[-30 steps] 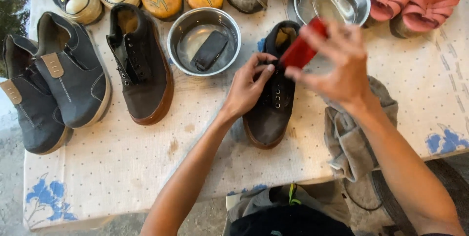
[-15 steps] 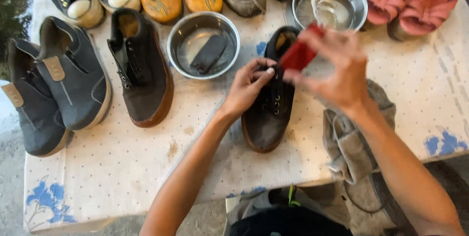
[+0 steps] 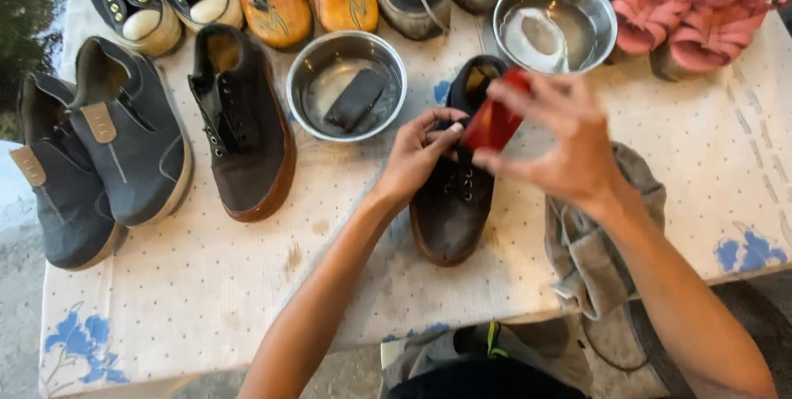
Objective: The person scrubs a black shoe with a cloth, then dips a red brush into a bowl of water and scrubs the shoe with the brush. The person continues to scrub the shoe with the brush and cloth.
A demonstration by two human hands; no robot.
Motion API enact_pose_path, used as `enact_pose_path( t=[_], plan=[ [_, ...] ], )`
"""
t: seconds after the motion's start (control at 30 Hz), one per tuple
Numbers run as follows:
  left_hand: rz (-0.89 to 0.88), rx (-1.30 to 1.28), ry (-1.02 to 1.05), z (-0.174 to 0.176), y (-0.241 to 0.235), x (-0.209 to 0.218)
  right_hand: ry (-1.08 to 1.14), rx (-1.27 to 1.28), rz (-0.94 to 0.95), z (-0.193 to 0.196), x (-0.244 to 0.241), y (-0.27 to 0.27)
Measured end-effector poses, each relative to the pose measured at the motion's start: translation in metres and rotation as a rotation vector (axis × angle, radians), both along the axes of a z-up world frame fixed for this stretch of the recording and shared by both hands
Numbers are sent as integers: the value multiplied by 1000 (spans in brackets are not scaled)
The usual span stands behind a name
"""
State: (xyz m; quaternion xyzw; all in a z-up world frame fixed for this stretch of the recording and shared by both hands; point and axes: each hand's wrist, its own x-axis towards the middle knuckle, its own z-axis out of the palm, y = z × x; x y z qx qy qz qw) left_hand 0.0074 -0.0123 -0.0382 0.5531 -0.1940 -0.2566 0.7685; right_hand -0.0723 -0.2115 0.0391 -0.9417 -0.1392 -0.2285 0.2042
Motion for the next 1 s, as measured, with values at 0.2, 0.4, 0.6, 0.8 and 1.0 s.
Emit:
enact_pose_path(
  t=[0.2,0.4,0.6,0.8,1.0],
  plan=[
    [3,-36,-48,-5,1,3,-188,-106,-24,12,4,10],
    [-24,-114,37,2,3,-1,-241,-87,-147,2,9,1],
    [-5,-50,-2,-1,1,-2,-30,-138,193,7,10,-12],
    [19,-101,-5,-9,-1,2,103,-149,419,13,3,-11],
    [57,-83,-7,-5,-4,0,-211,-231,347,13,4,-8]
  ],
)
